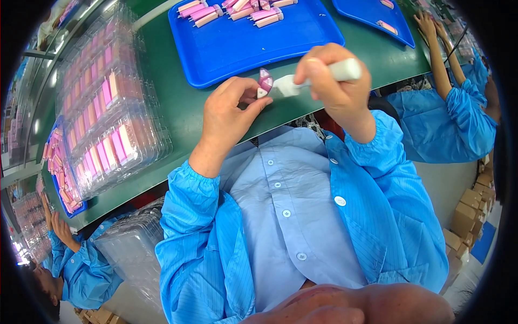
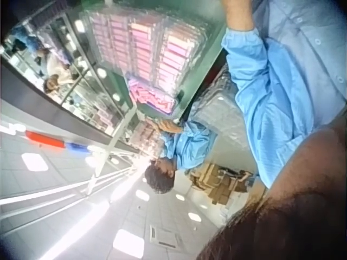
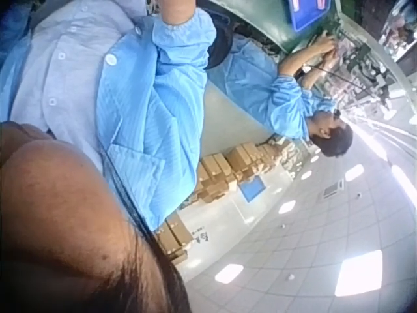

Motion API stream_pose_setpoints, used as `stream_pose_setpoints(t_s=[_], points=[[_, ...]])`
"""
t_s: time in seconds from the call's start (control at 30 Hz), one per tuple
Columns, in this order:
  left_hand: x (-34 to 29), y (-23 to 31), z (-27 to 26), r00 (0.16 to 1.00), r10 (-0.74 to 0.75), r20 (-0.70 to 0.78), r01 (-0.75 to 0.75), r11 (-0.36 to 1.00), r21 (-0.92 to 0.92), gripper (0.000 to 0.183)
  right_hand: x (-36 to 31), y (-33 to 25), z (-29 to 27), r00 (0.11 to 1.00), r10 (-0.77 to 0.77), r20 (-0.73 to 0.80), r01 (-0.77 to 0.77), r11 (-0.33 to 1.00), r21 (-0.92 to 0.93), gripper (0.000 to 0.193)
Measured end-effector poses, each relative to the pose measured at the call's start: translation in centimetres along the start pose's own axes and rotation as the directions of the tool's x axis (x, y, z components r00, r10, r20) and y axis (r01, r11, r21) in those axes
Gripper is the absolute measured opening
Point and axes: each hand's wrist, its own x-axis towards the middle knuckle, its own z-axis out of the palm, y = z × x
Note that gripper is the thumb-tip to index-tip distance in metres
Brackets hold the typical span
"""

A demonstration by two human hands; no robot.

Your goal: The person assembles small pink plastic parts using an applicator bottle.

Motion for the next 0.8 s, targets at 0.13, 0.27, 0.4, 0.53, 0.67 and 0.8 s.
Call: stream_pose_setpoints(t_s=[0.13, 0.27, 0.4, 0.53, 0.67, 0.8], points=[[0.1, -0.2, 0.4, 0.999, 0.032, -0.007, -0.032, 0.997, 0.077, 0.027, -0.9, -0.8, -0.2, 0.991, -0.125, 0.051, 0.127, 0.991, -0.036, 0.01], [0.0, -0.2, 0.6, 0.998, 0.059, -0.021, -0.056, 0.992, 0.112, 0.028, -1.5, -0.6, 0.9, 0.988, -0.145, 0.051, 0.149, 0.985, -0.087, 0.01], [-0.1, -0.3, 0.5, 0.998, 0.059, -0.023, -0.057, 0.995, 0.084, 0.028, -1.1, -0.4, 1.5, 0.974, -0.219, 0.054, 0.225, 0.964, -0.144, 0.011], [0.0, 0.0, 0.4, 0.998, 0.055, -0.008, -0.054, 0.994, 0.09, 0.028, -0.8, 0.0, 1.7, 0.98, -0.196, 0.043, 0.2, 0.962, -0.186, 0.014], [0.2, 0.1, 0.3, 0.996, 0.089, 0.004, -0.089, 0.991, 0.1, 0.028, -0.2, 0.2, 1.8, 0.972, -0.203, 0.115, 0.226, 0.939, -0.259, 0.016], [0.2, 0.2, 0.4, 0.997, 0.074, -0.01, -0.073, 0.994, 0.081, 0.028, -0.1, 0.4, 2.2, 0.988, -0.133, 0.078, 0.146, 0.969, -0.197, 0.018]])
